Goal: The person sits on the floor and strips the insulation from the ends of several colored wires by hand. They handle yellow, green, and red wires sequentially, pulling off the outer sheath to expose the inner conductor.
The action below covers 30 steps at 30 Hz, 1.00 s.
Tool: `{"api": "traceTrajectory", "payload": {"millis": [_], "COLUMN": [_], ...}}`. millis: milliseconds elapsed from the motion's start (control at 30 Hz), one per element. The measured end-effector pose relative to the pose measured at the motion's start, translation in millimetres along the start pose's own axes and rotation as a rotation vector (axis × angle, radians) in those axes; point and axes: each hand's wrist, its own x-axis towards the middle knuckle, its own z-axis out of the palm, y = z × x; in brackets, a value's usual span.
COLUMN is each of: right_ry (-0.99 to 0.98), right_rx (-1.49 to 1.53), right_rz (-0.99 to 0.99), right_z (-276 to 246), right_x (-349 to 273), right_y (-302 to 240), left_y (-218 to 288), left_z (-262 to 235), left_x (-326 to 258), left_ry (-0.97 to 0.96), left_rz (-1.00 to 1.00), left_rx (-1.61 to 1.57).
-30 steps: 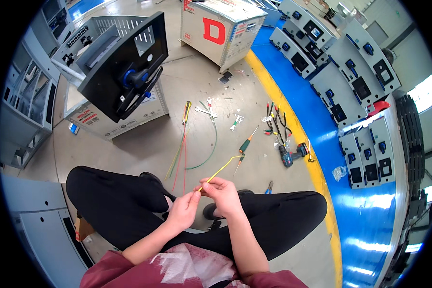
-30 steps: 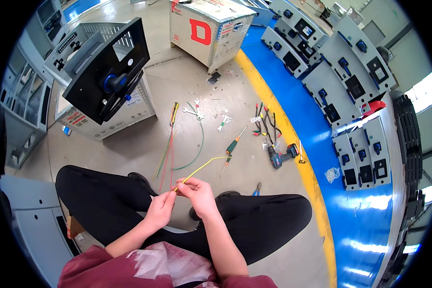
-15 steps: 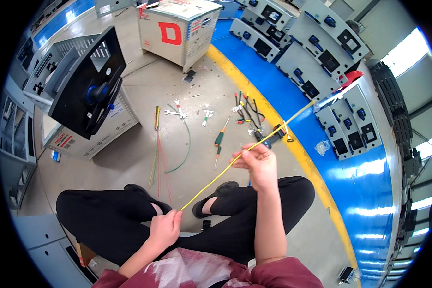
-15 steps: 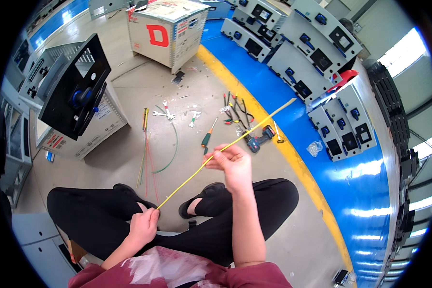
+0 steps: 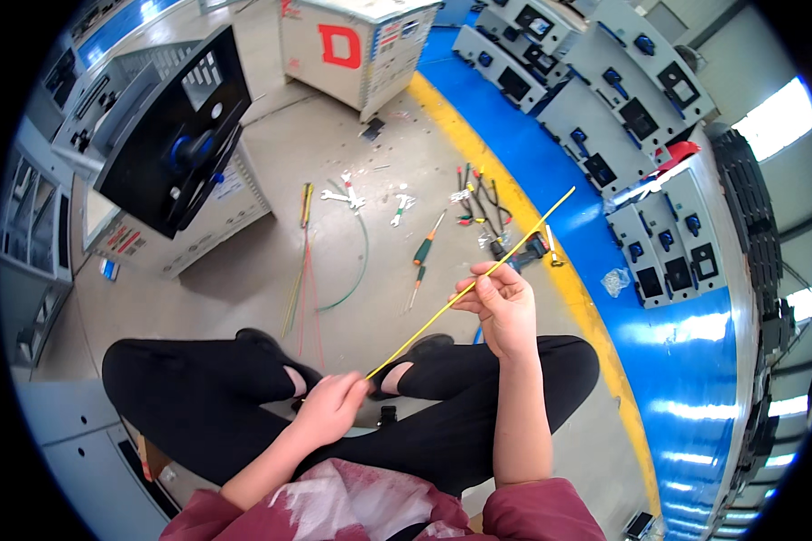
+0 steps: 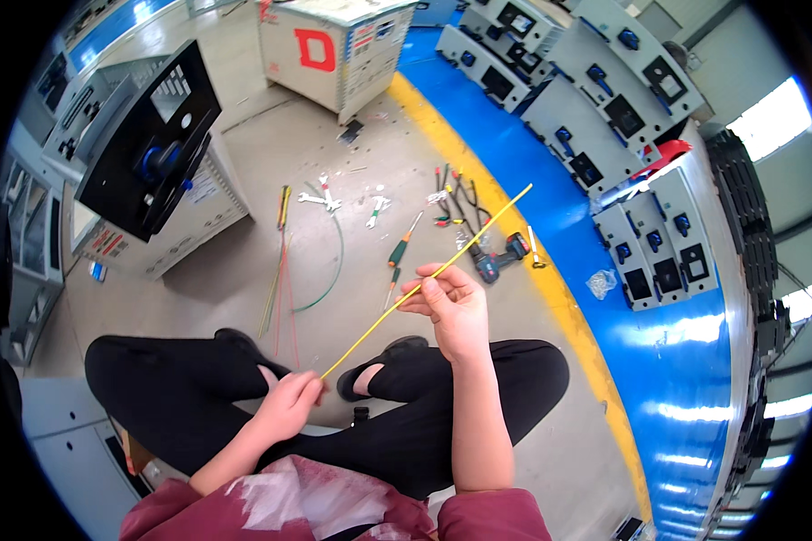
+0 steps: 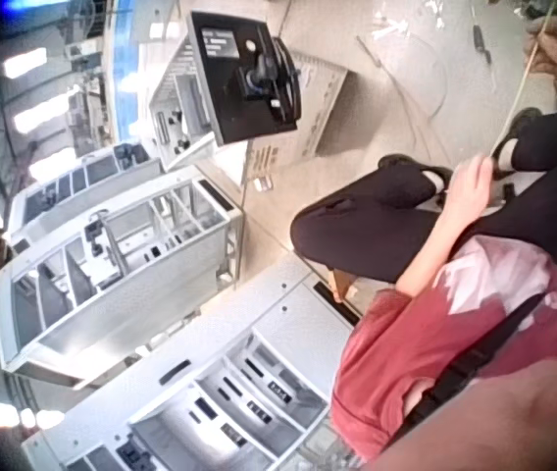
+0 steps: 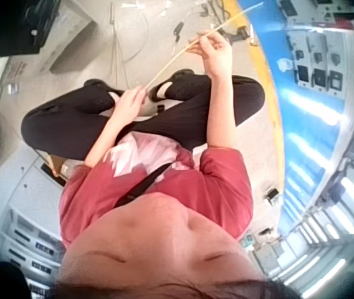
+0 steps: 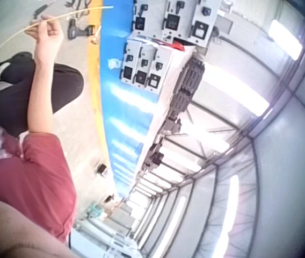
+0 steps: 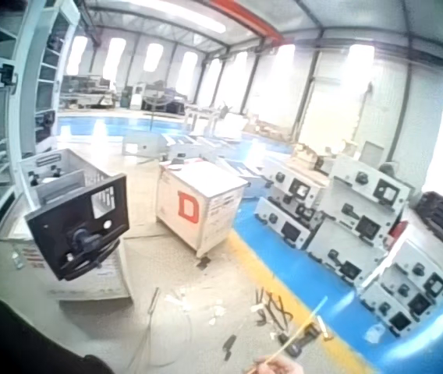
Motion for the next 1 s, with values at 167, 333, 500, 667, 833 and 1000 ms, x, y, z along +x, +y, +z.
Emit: {"api": "traceTrajectory", "payload": {"millis": [167,333,500,667,833,1000], "right_ry": [-0.112,-0.088,-0.060,0.026,-0.090,0.014], "right_rx": [-0.087,-0.229,-0.244,-0.218,-0.373,-0.171], "right_rz": [0.116,0.162,-0.015,0.161,0.199,0.112], "right_z": [31,50,34,26,42,23], "right_x": [-8,-18,-9,-3,-10,1], "right_y": [37,73,86,69,93,76], "left_y": [32,19,5,-8,8,-4], "left_z": [9,20,21,20,12,13], "left_x": [54,69,70,72,75,76], "left_ry": [-0.003,0.244,0.315,0.366,0.362,0.261], "left_rz": [-0.131,-0.099,-0.002,-0.038,-0.033,-0.071], "left_rx": [-0.657,-0.476,-0.258,-0.213,-0.188,-0.374]}}
